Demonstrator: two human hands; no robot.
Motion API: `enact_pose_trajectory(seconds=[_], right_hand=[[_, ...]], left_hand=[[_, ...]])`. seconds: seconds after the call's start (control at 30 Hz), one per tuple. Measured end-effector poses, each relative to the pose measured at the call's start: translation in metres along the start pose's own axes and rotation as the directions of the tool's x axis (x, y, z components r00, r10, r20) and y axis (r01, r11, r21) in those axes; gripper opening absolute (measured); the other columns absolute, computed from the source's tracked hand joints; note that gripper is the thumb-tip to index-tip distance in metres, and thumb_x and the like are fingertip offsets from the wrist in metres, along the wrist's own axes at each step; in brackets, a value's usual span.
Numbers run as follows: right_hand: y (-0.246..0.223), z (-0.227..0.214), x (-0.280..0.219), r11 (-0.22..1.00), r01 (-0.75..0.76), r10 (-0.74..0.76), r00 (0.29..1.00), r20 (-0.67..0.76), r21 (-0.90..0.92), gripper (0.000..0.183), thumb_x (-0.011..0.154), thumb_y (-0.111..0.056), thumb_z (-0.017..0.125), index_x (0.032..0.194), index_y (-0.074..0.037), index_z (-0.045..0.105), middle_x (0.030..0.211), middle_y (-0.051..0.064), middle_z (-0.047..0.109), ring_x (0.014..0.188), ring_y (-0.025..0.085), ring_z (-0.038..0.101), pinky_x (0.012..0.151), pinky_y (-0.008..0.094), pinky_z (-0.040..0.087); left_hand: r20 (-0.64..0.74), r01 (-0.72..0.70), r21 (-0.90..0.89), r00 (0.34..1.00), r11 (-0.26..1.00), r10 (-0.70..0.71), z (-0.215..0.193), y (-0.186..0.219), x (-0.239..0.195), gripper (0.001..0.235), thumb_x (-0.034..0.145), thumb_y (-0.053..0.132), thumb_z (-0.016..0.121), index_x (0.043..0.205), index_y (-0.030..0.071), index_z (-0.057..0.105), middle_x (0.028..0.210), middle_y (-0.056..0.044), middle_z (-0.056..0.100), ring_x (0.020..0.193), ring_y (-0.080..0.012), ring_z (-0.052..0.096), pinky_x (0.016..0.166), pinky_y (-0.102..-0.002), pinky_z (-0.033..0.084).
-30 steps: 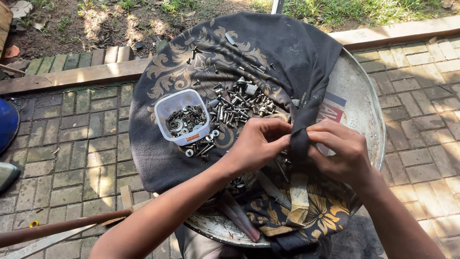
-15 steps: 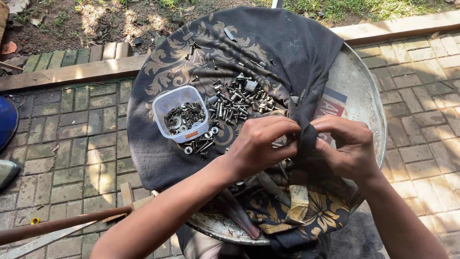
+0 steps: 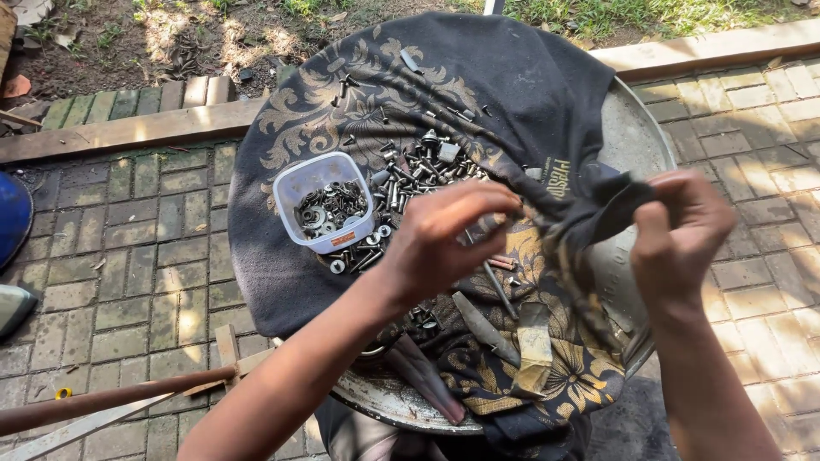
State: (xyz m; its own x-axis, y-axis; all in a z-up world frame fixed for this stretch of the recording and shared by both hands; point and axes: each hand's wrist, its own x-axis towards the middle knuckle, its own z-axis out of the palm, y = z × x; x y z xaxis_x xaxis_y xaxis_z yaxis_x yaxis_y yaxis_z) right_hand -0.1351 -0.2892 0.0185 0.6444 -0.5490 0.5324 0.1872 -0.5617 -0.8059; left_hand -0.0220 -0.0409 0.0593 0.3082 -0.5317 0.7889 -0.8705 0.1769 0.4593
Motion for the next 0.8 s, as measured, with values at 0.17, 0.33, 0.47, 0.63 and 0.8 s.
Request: enact_pose_trajectory(seconds=[0.17, 0.33, 0.47, 0.63, 0.8], right_hand=[[-0.015, -0.007, 0.011, 0.944, 0.329, -0.326, 0.915, -0.239, -0.026, 0.025, 0.092, 0.018, 0.048, 0.116, 0.01, 0.046, 0.106, 0.022, 0.048, 0.097, 0.032, 0.05, 0.09, 0.041, 0.048], [-0.084, 0.021, 0.004, 0.848, 0.53, -0.514, 0.826, 0.232, -0.013, 0.007, 0.092, 0.011, 0.062, 0.097, 0.007, 0.063, 0.092, 0.021, 0.068, 0.084, 0.031, 0.065, 0.082, 0.042, 0.055], [-0.093, 0.069, 0.016, 0.778, 0.556, 0.023, 0.441, 0.897, -0.293, 0.024, 0.089, -0.035, 0.074, 0.087, -0.014, 0.063, 0.081, 0.003, 0.069, 0.074, 0.028, 0.064, 0.065, 0.043, 0.048], [-0.11, 0.099, 0.036, 0.804, 0.367, 0.361, 0.324, 0.875, -0.468, 0.022, 0.071, -0.018, 0.074, 0.089, -0.006, 0.071, 0.073, 0.011, 0.08, 0.08, 0.041, 0.076, 0.072, 0.056, 0.058], [-0.126, 0.107, 0.054, 0.751, 0.371, 0.476, 0.268, 0.838, -0.546, 0.023, 0.076, -0.017, 0.068, 0.097, -0.013, 0.077, 0.077, 0.008, 0.083, 0.084, 0.037, 0.078, 0.076, 0.048, 0.058]], left_hand=[[-0.061, -0.006, 0.448, 0.997, 0.894, 0.037, -0.05, -0.036, 0.012, 0.014, 0.085, -0.018, 0.07, 0.094, -0.007, 0.069, 0.099, -0.022, 0.072, 0.093, -0.0328, 0.069, 0.087, -0.039, 0.061], [0.017, 0.145, 0.614, 0.98, 0.776, -0.197, -0.068, -0.068, 0.001, 0.007, 0.091, 0.0, 0.072, 0.097, 0.002, 0.073, 0.113, -0.013, 0.074, 0.114, -0.033, 0.064, 0.102, -0.05, 0.047], [0.086, 0.25, 0.703, 0.899, 0.666, -0.43, -0.063, -0.07, -0.003, 0.019, 0.081, -0.007, 0.058, 0.075, 0.005, 0.071, 0.065, -0.007, 0.066, 0.057, -0.0274, 0.063, 0.059, -0.047, 0.054], [0.034, 0.383, 0.755, 0.788, 0.533, -0.615, -0.059, -0.115, -0.017, 0.008, 0.077, 0.019, 0.067, 0.082, 0.017, 0.072, 0.071, -0.004, 0.064, 0.073, -0.0349, 0.07, 0.066, -0.051, 0.057], [0.081, 0.451, 0.716, 0.704, 0.532, -0.706, -0.067, -0.126, 0.0, 0.004, 0.074, 0.006, 0.071, 0.075, 0.01, 0.073, 0.066, -0.014, 0.066, 0.069, -0.0454, 0.072, 0.063, -0.057, 0.057]])
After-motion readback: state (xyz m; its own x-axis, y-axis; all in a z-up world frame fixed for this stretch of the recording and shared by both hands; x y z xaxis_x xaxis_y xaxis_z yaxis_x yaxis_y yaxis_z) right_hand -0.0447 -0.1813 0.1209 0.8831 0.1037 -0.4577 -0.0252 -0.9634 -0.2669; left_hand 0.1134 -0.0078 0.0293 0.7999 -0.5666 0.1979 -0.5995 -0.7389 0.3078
